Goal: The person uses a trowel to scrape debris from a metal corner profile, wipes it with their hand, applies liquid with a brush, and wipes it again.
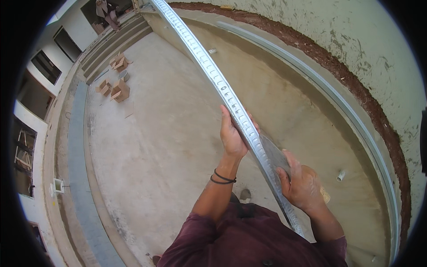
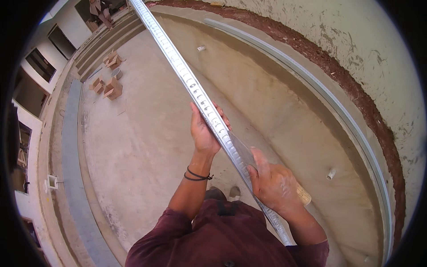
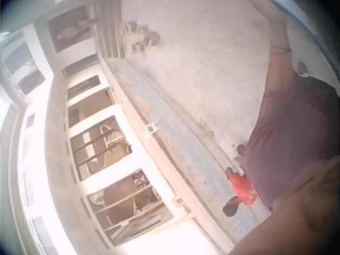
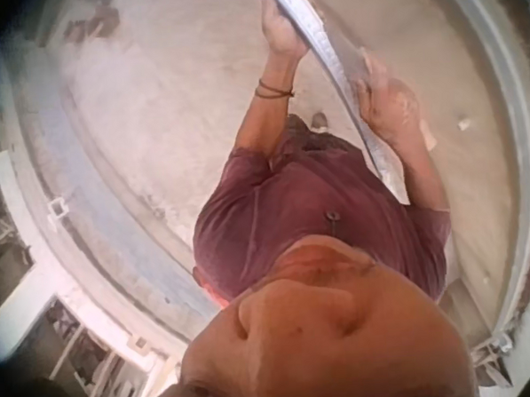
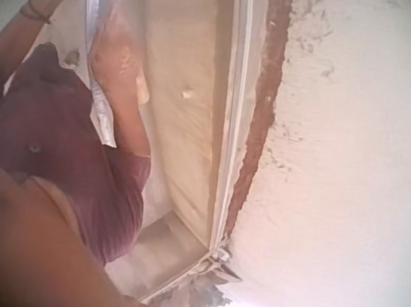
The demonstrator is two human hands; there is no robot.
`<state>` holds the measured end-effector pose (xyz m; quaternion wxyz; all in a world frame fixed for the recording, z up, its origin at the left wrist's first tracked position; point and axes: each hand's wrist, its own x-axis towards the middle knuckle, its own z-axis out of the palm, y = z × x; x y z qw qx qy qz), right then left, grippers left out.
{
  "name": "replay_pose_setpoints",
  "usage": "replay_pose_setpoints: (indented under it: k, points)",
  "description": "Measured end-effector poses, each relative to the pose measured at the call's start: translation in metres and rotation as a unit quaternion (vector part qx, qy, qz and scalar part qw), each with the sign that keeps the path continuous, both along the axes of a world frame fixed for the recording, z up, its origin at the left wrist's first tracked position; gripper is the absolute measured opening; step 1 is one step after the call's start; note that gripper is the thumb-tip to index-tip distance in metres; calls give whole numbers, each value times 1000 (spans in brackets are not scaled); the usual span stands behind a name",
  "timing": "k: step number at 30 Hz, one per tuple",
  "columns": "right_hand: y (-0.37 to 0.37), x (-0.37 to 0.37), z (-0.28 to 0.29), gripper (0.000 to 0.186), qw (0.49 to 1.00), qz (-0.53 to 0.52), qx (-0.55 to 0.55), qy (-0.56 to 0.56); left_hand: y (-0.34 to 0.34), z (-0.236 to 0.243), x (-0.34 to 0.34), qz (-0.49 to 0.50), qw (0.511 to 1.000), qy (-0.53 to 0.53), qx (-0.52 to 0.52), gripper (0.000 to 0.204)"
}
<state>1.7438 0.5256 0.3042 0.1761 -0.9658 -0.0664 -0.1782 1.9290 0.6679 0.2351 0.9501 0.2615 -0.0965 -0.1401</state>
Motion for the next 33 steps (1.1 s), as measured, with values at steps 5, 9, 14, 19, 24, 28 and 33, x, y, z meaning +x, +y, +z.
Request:
replay_pose_setpoints:
  k: [5, 9, 14, 19, 24, 28, 33]
  points:
    - [5, 56, 12, 56, 997, 19, -60, 37, -13, -6, 25, -24, 999, 32, -4, 64]
    - [6, 82, 8, 60, 993, 8, -86, 79, -20, -12, 41, -49, 996, 71, -12, 65]
    - [7, 105, 12, 62, 987, 1, -93, 128, -23, -24, 58, -36, 995, 88, 20, 69]
    - [9, 119, 8, 61, 985, 9, -112, 132, -29, -34, 65, -16, 993, 108, 51, 71]
    - [34, 185, 28, 62, 969, 17, -136, 204, -33, -55, 74, 55, 986, 74, 142, 72]
    - [25, 190, 32, 63, 979, 59, -99, 166, -25, -46, 80, -2, 996, 92, 13, 74]
    - [17, 159, 21, 61, 999, -3, -43, 31, -32, -51, 88, 44, 990, 124, 43, 71]
